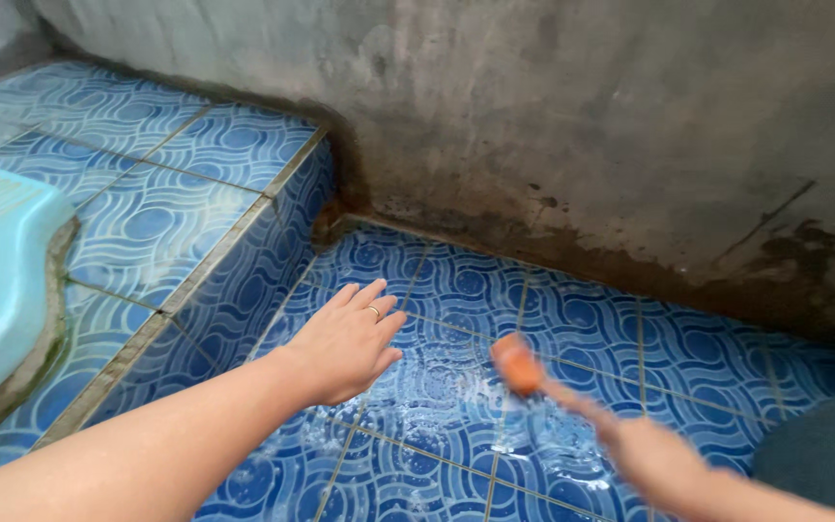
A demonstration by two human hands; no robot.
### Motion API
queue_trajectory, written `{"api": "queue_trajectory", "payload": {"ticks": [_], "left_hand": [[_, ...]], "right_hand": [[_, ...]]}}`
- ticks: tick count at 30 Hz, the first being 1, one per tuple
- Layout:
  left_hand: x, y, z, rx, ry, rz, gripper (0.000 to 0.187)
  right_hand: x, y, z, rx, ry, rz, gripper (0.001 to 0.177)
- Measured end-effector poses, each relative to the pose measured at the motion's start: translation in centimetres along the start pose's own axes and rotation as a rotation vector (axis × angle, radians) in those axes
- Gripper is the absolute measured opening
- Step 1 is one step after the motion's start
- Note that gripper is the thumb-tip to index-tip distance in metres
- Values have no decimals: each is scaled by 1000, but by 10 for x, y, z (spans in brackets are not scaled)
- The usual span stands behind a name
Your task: The person pours water from a bucket onto a tiled floor, applies liquid soap, and scrubs the floor with a brush. The person repeats the process of applying soap and scrubbing different areas of the floor.
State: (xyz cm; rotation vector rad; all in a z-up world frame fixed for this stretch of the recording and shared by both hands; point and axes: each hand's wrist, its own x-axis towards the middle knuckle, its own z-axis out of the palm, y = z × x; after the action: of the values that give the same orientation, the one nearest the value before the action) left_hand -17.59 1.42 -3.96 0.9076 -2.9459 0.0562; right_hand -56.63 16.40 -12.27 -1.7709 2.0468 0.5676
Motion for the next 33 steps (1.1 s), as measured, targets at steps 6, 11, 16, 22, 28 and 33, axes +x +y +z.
{"api": "queue_trajectory", "payload": {"ticks": [6,11,16,22,28,33], "left_hand": [[14,9,-5,6,6,-4,50],[13,13,-11,22,-95,-38,50],[10,13,-27,-9,-129,-104,56],[15,19,-32,-131,-313,-244,62],[60,69,-12,-443,-576,-138,69],[120,133,-6,-1405,-553,-776,73]], "right_hand": [[-19,36,44,-66,-149,-195,84],[4,101,2,54,118,221,65],[21,91,-56,332,115,224,52],[-16,45,-86,358,76,288,50],[-34,11,-92,1259,56,210,52],[-43,-28,-106,1534,128,108,63]]}}
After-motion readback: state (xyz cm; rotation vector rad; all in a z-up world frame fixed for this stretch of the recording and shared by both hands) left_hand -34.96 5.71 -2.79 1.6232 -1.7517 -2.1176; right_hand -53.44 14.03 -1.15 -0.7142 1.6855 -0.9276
